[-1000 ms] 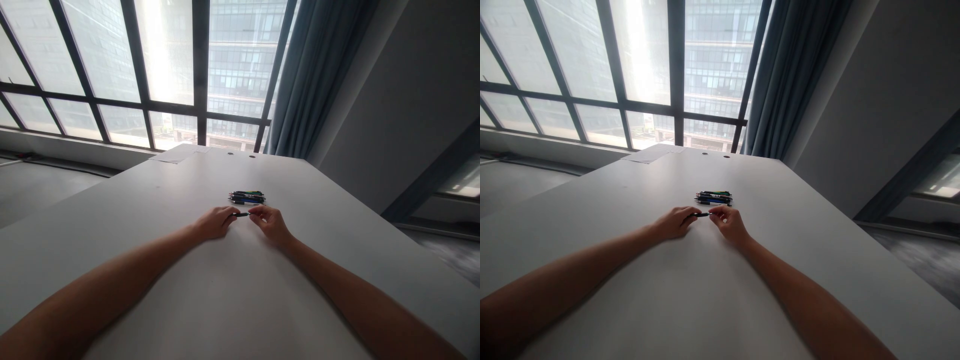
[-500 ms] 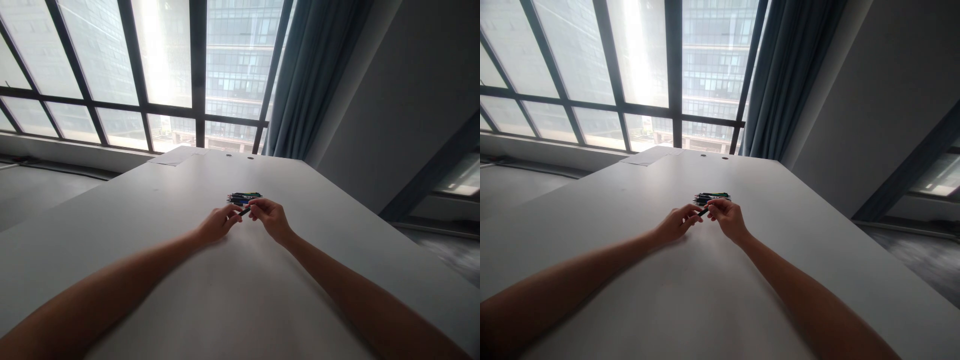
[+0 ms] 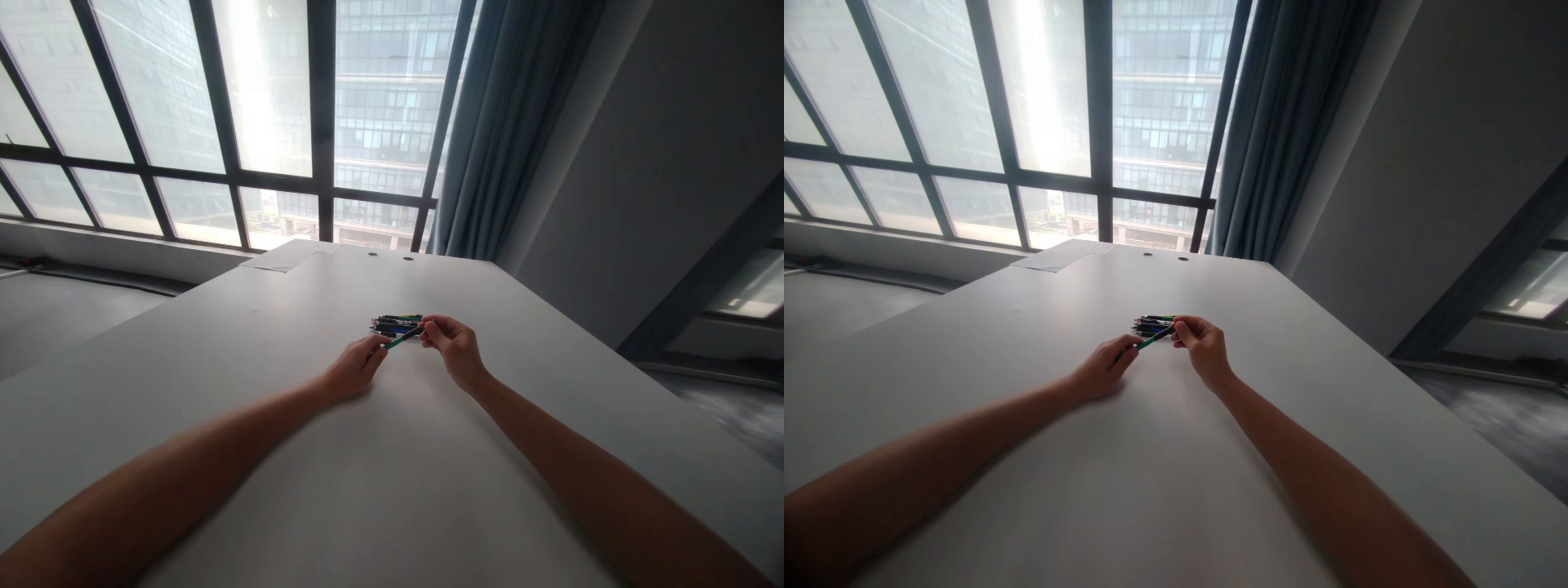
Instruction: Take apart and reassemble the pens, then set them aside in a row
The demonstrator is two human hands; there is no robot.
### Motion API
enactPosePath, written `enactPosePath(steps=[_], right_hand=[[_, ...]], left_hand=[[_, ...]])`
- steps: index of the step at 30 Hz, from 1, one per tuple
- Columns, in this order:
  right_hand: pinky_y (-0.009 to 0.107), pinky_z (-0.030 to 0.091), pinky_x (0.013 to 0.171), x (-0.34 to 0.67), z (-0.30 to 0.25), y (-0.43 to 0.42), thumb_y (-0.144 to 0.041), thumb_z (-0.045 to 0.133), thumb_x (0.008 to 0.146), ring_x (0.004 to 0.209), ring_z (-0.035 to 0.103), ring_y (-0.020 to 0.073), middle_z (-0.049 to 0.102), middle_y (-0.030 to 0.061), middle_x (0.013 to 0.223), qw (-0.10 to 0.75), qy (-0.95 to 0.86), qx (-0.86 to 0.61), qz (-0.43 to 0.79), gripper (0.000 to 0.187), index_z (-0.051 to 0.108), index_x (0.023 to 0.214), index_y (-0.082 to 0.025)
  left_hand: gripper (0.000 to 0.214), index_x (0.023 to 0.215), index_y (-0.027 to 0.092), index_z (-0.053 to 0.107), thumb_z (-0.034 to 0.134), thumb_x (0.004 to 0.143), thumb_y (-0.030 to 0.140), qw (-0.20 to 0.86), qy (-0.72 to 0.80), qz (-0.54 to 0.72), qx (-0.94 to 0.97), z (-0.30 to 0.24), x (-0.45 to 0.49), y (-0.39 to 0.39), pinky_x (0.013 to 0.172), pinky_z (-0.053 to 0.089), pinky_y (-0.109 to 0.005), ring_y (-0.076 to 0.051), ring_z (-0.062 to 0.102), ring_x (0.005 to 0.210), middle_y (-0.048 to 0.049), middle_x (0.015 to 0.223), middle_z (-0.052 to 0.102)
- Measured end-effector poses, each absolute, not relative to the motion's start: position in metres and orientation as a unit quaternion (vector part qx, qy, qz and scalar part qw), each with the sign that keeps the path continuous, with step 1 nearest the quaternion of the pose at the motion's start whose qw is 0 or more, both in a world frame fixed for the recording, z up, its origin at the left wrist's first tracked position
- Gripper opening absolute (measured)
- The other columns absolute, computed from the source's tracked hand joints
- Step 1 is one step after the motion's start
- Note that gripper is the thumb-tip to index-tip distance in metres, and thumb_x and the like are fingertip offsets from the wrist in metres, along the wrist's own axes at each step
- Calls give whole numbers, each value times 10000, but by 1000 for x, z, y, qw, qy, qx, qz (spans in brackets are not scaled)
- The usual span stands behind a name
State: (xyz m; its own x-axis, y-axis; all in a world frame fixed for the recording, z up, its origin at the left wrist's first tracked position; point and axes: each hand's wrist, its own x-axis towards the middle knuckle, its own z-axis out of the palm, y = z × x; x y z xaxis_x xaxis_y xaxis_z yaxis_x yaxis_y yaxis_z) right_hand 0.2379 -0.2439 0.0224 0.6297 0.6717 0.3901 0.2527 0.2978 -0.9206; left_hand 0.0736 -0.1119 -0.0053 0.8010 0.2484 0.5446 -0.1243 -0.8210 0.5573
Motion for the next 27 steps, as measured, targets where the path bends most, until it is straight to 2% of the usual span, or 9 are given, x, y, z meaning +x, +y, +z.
enactPosePath(steps=[5,14,27], right_hand=[[312,536,661,245,20,-244,-481,792,638,688,605,142,654,29,754,712,-373,-553,220,394,719,893,-189],[285,455,644,239,25,-247,-487,796,623,734,565,143,658,41,826,701,-364,-566,236,402,738,903,-204],[280,432,630,235,20,-244,-516,805,608,706,530,137,609,20,723,697,-364,-563,254,394,742,849,-211]], left_hand=[[275,1045,153,562,364,952,321,300,43,322,897,-6,73,-112,544,303,-218,-92,366,537,55,607,456],[256,1000,151,559,373,947,318,307,22,322,895,-8,74,-112,562,315,-221,-94,386,550,43,628,481],[254,997,155,537,351,961,325,306,9,326,895,-9,73,-112,582,338,-227,-102,401,572,33,655,497]])
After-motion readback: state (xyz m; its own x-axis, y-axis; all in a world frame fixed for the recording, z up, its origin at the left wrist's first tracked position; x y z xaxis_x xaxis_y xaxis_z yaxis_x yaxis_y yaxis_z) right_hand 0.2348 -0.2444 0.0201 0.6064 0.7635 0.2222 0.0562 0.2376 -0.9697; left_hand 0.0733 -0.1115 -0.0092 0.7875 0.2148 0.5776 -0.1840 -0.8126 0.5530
